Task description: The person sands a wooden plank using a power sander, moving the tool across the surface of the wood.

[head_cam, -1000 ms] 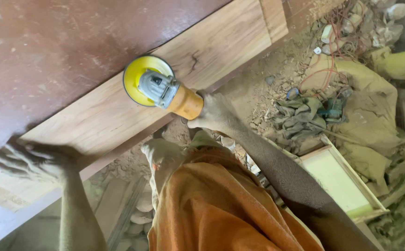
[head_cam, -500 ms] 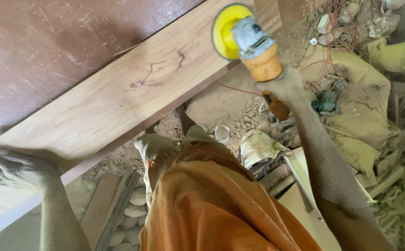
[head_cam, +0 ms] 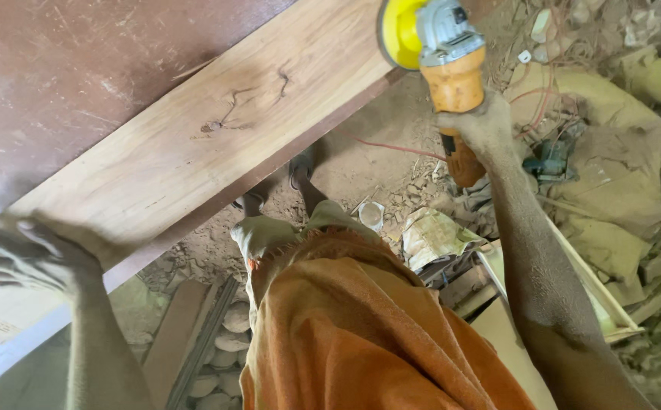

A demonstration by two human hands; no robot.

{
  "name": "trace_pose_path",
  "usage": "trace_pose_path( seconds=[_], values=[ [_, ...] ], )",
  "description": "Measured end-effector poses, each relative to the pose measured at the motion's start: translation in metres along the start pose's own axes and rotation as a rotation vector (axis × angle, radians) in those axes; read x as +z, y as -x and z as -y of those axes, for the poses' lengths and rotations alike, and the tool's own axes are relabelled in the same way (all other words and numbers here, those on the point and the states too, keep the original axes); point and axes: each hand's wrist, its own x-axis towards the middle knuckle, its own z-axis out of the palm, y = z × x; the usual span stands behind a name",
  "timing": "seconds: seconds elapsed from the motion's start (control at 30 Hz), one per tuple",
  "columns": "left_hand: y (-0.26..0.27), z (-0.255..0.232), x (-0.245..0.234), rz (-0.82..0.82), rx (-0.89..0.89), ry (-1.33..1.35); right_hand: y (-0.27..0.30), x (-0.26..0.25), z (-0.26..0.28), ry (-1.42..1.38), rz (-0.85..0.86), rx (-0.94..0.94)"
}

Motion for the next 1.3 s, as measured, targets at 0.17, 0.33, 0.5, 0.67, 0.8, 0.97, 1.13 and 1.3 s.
trace_pose_path(
  seconds=[0.17,0.33,0.5,0.67,0.8,0.97,1.13,1.3],
  values=[
    [0.01,-0.019,0.02,0.055,0.154,-0.015,0.009,0.014,-0.007,0.173,0.084,0.059],
    [0.006,-0.012,0.034,0.018,0.17,-0.074,0.025,0.045,0.008,0.27,0.158,0.144],
    [0.009,0.01,0.044,0.0,0.242,-0.167,0.047,0.073,0.009,0.315,0.311,0.025],
    [0.005,0.012,0.048,-0.003,0.248,-0.187,0.071,0.116,0.025,0.276,0.391,-0.077],
    [0.005,0.005,0.042,0.007,0.268,-0.204,0.089,0.135,0.035,0.466,0.41,-0.221],
    [0.009,-0.005,0.028,-0.004,0.311,-0.088,0.087,0.099,0.013,0.441,0.312,-0.154],
    [0.013,-0.022,0.013,0.052,0.259,-0.072,0.047,0.023,-0.004,0.55,0.25,0.124],
    [0.014,-0.035,0.006,0.063,0.191,-0.031,0.011,-0.02,-0.022,0.523,0.033,0.233]
  ],
)
